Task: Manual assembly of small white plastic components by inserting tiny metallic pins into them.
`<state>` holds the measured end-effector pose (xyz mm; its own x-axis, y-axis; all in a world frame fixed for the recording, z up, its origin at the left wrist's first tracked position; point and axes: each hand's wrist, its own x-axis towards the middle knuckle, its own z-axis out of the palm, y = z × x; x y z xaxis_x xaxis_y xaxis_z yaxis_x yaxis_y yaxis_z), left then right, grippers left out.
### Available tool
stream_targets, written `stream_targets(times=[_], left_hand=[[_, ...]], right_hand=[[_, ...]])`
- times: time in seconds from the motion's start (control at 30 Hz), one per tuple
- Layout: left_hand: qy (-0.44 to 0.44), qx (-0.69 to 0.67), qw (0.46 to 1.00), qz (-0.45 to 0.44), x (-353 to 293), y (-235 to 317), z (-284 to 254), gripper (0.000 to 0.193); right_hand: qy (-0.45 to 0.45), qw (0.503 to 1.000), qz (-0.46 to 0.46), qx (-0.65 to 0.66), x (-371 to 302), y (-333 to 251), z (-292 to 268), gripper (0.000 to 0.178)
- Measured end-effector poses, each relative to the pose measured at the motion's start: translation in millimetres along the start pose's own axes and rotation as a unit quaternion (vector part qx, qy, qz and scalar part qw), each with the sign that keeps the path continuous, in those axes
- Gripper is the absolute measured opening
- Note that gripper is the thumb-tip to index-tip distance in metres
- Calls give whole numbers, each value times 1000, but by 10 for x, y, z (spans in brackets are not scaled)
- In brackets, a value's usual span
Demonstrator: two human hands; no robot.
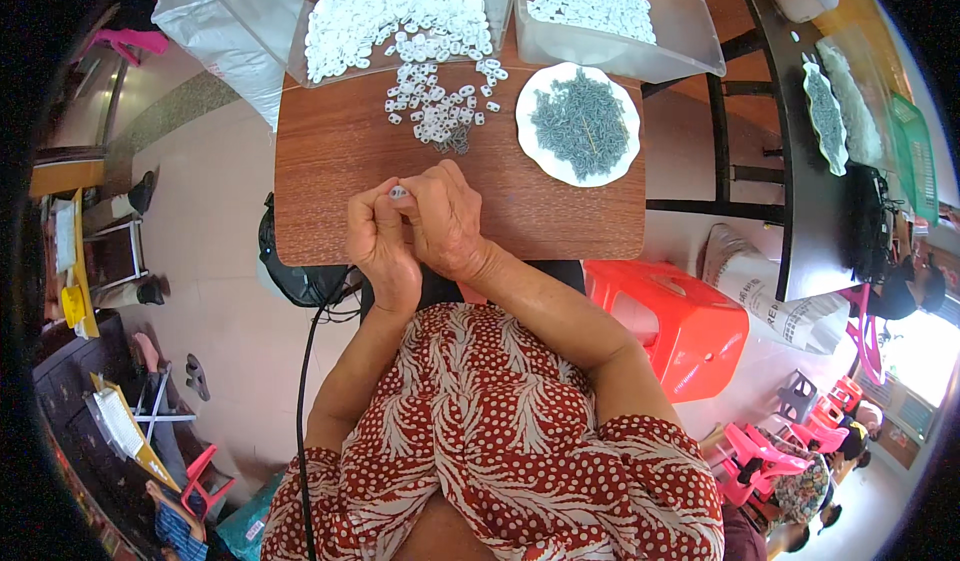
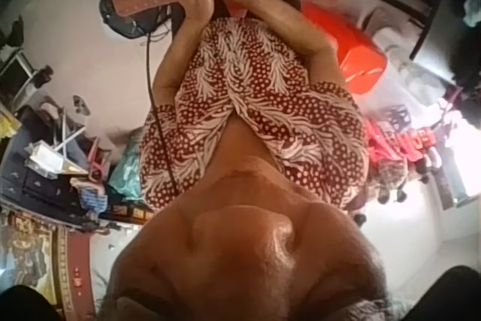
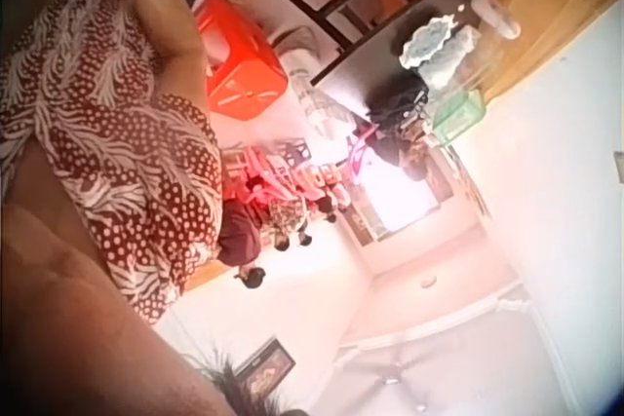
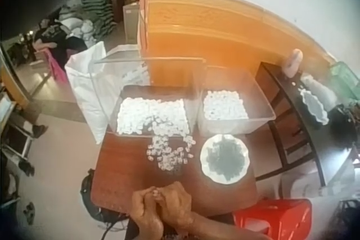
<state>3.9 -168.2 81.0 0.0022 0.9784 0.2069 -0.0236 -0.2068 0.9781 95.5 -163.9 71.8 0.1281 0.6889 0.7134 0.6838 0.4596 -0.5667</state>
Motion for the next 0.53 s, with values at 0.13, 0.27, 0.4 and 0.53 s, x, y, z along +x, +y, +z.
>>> stream_targets(times=[0.13,0.27,0.4,0.53], left_hand=[[16,-7,1000,14,47,155,45,21],[23,16,997,68,68,255,45,23],[20,24,998,62,78,226,36,22],[4,18,999,28,109,229,23,21]], right_hand=[[15,1000,-11,5,144,-88,-62,19],[15,999,-46,14,253,-137,-148,10],[10,999,-49,6,258,-130,-154,9],[11,999,-34,5,185,-54,-95,10]])
